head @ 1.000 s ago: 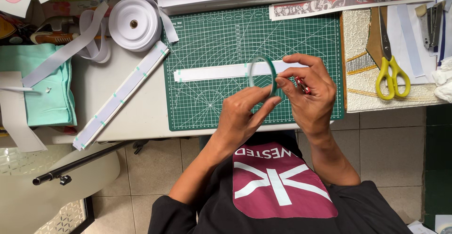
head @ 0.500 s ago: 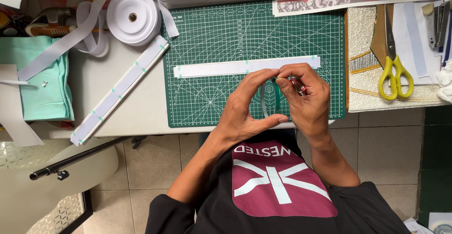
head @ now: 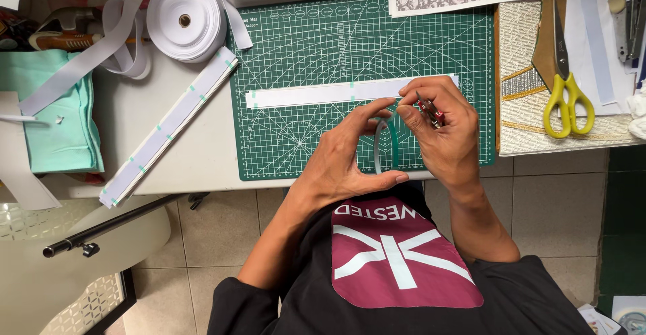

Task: The person applies small pieces of green tape to a long white strip on a green cutting mat. They repeatedly cut tape from a roll, place it on the strip, and smooth it down. The person handles the strip and tape roll throughout the process.

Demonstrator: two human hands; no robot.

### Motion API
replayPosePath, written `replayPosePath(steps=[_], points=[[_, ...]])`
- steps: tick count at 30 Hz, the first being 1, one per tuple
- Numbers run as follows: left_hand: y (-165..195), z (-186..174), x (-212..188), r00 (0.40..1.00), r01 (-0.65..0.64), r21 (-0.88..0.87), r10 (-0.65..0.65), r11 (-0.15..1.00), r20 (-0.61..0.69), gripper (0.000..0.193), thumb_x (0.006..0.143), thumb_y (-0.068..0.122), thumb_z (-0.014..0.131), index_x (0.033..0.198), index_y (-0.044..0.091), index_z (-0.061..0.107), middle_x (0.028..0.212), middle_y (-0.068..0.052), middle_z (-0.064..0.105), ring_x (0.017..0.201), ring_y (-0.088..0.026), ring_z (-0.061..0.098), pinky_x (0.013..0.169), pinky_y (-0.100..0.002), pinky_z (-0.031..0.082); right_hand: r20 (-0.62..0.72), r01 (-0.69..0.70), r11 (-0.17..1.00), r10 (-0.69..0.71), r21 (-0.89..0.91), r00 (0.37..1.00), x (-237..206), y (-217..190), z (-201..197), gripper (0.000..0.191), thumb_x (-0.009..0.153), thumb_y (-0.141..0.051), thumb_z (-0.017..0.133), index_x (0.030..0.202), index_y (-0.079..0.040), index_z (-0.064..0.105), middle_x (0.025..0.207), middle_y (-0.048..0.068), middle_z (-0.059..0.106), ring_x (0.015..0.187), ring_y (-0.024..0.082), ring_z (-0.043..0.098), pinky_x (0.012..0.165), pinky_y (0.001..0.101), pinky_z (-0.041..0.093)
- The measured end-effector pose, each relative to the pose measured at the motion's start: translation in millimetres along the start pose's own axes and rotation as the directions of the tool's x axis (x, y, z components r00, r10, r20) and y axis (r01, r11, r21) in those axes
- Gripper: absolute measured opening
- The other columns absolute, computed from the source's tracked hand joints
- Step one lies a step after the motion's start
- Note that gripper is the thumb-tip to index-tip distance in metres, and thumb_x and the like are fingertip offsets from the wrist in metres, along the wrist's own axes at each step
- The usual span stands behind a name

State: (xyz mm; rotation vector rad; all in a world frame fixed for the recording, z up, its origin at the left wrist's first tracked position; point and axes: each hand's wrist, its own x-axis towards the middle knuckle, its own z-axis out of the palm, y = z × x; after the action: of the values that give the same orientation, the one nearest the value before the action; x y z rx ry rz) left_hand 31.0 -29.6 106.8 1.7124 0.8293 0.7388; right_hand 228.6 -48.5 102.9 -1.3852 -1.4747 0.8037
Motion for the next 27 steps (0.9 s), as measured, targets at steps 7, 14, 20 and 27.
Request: replayPosePath(steps=[7, 14, 20, 27], points=[[4, -2, 2, 0.994, 0.105, 0.111, -0.108, 0.988, 0.021, 0.086, 0.073, 0.053, 0.082, 0.146, 0.017, 0.052, 0.126, -0.005, 0.070, 0.083, -0.021, 0.074, 0.075, -0.035, 0.064, 0.035, 0.057, 0.998, -0.056, -0.036, 0.998, 0, 1, 1, 0.020, 0.102, -0.021, 0.074, 0.105, -0.003, 0.069, 0.115, 0.004, 0.067, 0.085, 0.004, 0.060, 0.069, 0.0194, 0.049], [6, -2, 3, 0.995, 0.093, 0.095, -0.096, 0.991, 0.024, 0.083, 0.075, 0.054, 0.081, 0.146, 0.020, 0.053, 0.125, -0.003, 0.071, 0.077, -0.018, 0.074, 0.072, -0.033, 0.064, 0.023, 0.024, 0.999, -0.023, -0.032, 0.999, 1, 4, 2, 0.019, 0.101, -0.023, 0.073, 0.103, -0.004, 0.069, 0.112, 0.004, 0.068, 0.079, 0.003, 0.060, 0.064, 0.0188, 0.049], [7, -4, 1, 0.982, 0.171, 0.063, -0.175, 0.983, 0.067, 0.089, 0.072, 0.058, 0.078, 0.149, 0.022, 0.052, 0.118, -0.007, 0.074, 0.075, -0.021, 0.075, 0.069, -0.034, 0.065, 0.048, -0.040, 0.999, 0.039, 0.033, 0.998, -2, 4, 1, 0.017, 0.102, -0.019, 0.073, 0.103, -0.003, 0.067, 0.111, 0.003, 0.069, 0.080, 0.003, 0.058, 0.066, 0.0187, 0.048], [-6, -6, -4, 0.964, 0.168, 0.084, -0.182, 0.982, 0.196, 0.099, 0.069, 0.062, 0.075, 0.154, 0.023, 0.044, 0.112, -0.012, 0.075, 0.083, -0.025, 0.080, 0.073, -0.037, 0.065, 0.305, -0.321, 0.940, 0.275, 0.112, 0.912, 1, 31, -14, 0.030, 0.097, -0.029, 0.075, 0.113, -0.004, 0.074, 0.089, 0.004, 0.070, 0.077, 0.005, 0.061, 0.067, 0.0223, 0.050]])
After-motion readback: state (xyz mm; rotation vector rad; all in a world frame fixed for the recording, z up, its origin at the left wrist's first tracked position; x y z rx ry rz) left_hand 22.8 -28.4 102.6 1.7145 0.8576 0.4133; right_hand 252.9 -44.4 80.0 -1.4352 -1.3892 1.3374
